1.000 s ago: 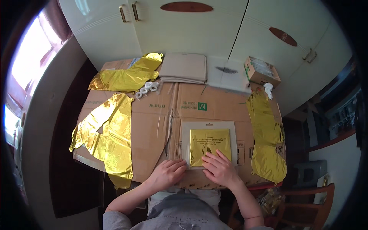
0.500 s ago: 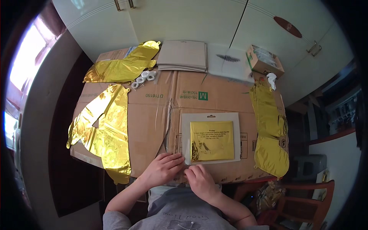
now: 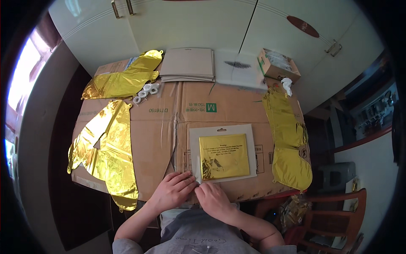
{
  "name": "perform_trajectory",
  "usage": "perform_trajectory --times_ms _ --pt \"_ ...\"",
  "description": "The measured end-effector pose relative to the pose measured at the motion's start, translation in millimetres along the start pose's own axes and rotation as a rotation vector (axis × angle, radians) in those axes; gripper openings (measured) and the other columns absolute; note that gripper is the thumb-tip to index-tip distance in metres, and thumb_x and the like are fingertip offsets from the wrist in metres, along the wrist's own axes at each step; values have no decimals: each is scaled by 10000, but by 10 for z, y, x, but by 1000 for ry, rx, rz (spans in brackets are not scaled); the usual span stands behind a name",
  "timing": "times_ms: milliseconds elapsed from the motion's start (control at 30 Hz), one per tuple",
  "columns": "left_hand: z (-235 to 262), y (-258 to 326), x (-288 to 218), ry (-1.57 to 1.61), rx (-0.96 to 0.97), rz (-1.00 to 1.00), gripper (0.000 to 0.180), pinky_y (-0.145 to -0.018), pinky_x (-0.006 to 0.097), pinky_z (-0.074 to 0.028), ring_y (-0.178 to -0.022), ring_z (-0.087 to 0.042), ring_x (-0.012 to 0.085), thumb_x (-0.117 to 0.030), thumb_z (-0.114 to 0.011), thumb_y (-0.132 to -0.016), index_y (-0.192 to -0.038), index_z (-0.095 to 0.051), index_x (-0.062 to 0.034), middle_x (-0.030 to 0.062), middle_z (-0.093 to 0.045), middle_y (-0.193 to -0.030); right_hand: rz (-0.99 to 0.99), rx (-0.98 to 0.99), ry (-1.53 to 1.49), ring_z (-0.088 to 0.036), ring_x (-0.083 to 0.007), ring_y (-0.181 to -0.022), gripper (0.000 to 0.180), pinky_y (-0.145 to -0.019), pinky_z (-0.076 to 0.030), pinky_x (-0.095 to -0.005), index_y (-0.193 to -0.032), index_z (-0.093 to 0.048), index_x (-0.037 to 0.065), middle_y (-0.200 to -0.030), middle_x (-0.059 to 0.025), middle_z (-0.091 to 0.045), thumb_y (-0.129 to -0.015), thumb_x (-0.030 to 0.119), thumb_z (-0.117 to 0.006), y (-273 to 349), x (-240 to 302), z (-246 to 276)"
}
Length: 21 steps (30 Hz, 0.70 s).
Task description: Folding gold foil balloons around cardboard inserts and placing them into plastic packaging sleeves.
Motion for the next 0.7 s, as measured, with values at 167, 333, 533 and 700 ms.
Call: perform_trajectory --times_ms 167,333,533,700 --pt "16 -18 2 -17 13 -19 419 -983 396 -449 -1188 -580 211 -169 -695 -712 -1123 -672 -98 35 -651 -1198 -61 -15 -26 -549 -228 -820 60 -739 -487 -344 -838 -535 54 -809 -85 -494 -790 78 -561 39 -16 25" --pt "-12 40 24 7 1 -24 425 -975 406 -444 -1195 -573 224 -139 -708 -697 -1119 -678 -96 32 -649 -1197 28 67 156 -528 -204 -792 46 -707 -451 -324 -822 -529 79 -802 -63 -493 -797 109 -553 -57 -19 59" --pt "0 9 -9 -20 -11 -44 425 -975 419 -447 -1188 -570 220 -171 -718 -692 -1113 -684 -117 22 -646 -1173 18 -9 -69 -521 -264 -797 75 -741 -432 -390 -819 -517 77 -820 -78 -511 -779 87 -580 62 -130 9" --pt "-24 57 -110 -1 -4 -58 327 -998 428 -431 -1194 -544 208 -233 -702 -754 -1054 -675 -104 15 -628 -1124 -23 -73 -279 -523 -282 -854 90 -796 -428 -397 -853 -510 78 -871 -90 -530 -807 61 -586 205 -208 66"
Point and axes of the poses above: each hand's wrist, its own y-axis away from the middle knuckle, its own z-axis out of the back of the hand, x = y × z, the point moved 1 cm from there along -y, towards the middle knuckle
